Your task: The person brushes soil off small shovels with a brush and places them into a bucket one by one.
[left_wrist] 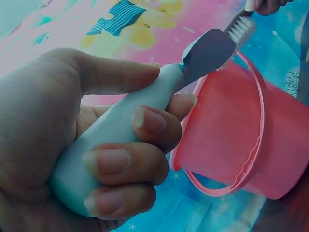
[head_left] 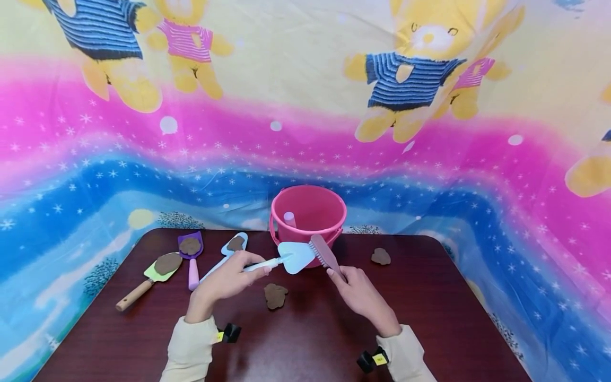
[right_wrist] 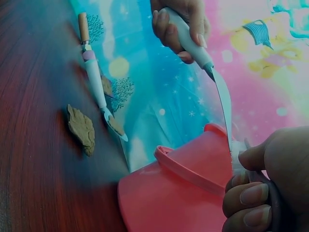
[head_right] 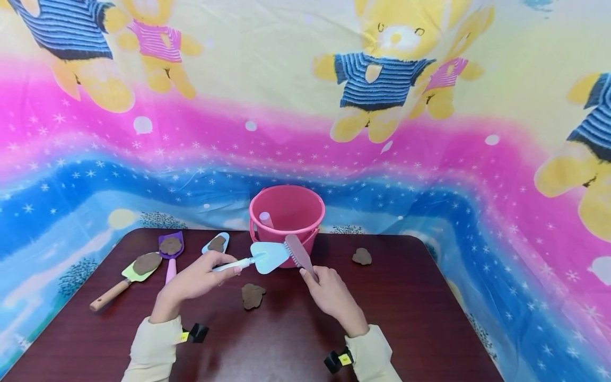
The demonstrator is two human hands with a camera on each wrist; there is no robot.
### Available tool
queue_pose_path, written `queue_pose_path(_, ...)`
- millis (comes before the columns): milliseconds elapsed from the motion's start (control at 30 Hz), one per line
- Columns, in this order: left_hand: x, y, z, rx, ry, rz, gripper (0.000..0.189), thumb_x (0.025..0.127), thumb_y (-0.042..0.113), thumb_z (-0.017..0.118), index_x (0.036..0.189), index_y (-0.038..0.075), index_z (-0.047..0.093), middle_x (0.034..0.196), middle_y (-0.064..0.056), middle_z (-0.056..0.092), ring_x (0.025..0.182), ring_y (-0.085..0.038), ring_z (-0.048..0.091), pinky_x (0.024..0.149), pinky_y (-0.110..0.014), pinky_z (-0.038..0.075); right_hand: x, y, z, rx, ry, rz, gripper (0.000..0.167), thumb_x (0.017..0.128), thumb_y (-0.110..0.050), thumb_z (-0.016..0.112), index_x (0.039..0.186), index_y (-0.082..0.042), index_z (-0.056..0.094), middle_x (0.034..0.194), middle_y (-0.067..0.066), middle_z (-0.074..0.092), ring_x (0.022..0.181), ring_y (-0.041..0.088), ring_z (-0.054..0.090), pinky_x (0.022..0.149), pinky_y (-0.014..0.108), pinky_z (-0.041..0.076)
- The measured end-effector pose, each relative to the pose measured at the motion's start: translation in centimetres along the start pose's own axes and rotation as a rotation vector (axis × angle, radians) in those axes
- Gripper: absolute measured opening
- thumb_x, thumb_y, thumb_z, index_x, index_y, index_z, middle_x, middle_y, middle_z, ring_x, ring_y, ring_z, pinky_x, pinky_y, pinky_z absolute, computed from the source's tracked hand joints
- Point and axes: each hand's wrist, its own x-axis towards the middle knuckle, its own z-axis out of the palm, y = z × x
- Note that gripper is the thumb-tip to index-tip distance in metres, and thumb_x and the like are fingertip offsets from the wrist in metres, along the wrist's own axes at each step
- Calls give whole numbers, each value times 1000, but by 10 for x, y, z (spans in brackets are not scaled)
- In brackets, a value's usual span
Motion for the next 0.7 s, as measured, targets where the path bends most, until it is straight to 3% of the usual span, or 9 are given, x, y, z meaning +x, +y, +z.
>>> queue_pose_path(267, 5, 2, 7, 2, -21, -1, 19, 99, 33, 65, 92, 19, 73, 59, 5, 46, 52, -7, 40, 54, -28, 44, -4, -11, 2, 31, 15, -52, 32, 105, -37, 56, 84, -13, 60, 61, -1, 43, 54, 10, 38, 50, 24, 35)
queue_pose_path(700, 19, 7, 30, 3, -49, 27, 20, 100, 32, 63, 90, 18, 71, 59, 6, 45, 51, -6, 41, 53, -26, 43, -13, -28, 17, -1, -51, -158, 34, 105, -43, 54, 80, -20, 60, 59, -8, 41, 53, 5, 37, 52, 22, 37)
